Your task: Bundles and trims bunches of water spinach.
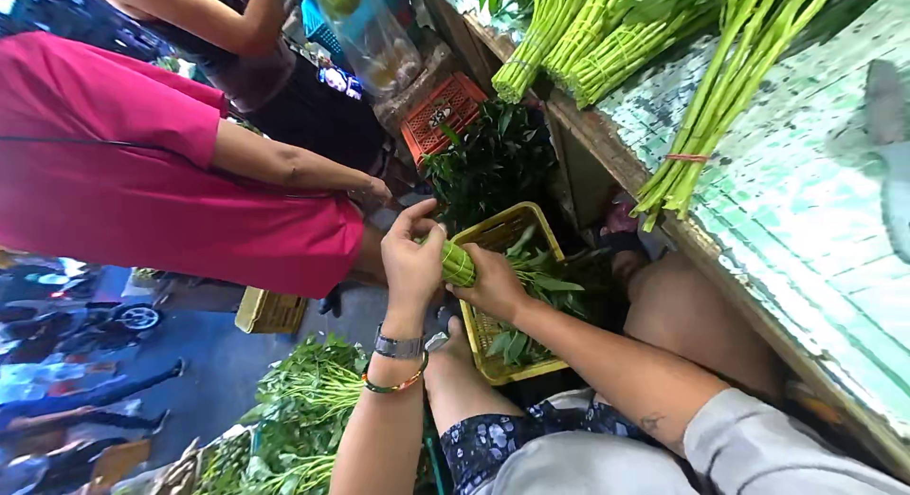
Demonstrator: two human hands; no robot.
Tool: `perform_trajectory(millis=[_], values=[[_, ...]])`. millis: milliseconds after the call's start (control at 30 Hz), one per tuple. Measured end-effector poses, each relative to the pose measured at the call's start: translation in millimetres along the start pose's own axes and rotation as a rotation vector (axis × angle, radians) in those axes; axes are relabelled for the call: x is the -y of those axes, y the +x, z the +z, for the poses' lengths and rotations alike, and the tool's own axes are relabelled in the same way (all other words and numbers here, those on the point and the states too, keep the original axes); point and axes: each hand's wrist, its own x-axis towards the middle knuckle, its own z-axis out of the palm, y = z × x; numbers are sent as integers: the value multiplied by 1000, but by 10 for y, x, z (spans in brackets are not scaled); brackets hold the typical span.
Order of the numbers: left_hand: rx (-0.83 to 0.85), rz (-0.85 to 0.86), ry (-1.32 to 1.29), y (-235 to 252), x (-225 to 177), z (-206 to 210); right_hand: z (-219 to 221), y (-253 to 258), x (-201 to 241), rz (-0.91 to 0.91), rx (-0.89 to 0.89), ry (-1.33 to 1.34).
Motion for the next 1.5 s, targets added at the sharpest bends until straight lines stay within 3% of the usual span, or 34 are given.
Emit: perform_trajectory(millis=[100, 167, 300, 400, 500, 633, 733, 800, 867, 933, 1067, 1133, 1233, 1333, 1433, 1500], values=[[-27, -37, 119, -32, 57, -44, -31, 86, 7, -20, 103, -154], [94, -164, 87, -79, 94, -155, -40, 127, -20, -58, 165, -288], [382, -614, -359, -203, 469, -425, 98, 54, -259, -413, 99, -370], [458, -868, -678, -467, 907, -381, 312, -65, -330, -705, 83, -330], [407, -919, -807, -846, 1074, -303, 484, -226, -343, -864, 125, -367], [296, -1048, -921, -1325, 1170, -263, 620, -286, -425, -887, 101, -387], [489, -1037, -1218, -1605, 1285, -151, 659, -294, -500, -875, 129, -375], [483, -992, -1377, -1647, 1326, -49, 610, -312, -449, -801, 231, -401], [351, -1038, -1268, -1568, 1233, -68, 427, -306, -146, -567, 434, -539], [328, -1099, -929, -1437, 1082, -141, 138, -320, 224, -353, 531, -645], [547, -822, 112, -1257, 982, -320, -467, -309, 520, -230, 625, -509], [541, -726, 397, -1148, 1116, -178, -606, -250, 550, -203, 668, -443], [650, -636, 636, -1202, 1497, 199, -591, -283, 562, -232, 715, -386], [641, -571, 517, -734, 1323, 329, -762, -167, 525, -238, 710, -385], [807, -552, 530, -808, 1580, 389, -758, -226, 538, -184, 733, -385], [704, -534, 539, -586, 1543, 490, -842, -109, 546, -180, 687, -436]])
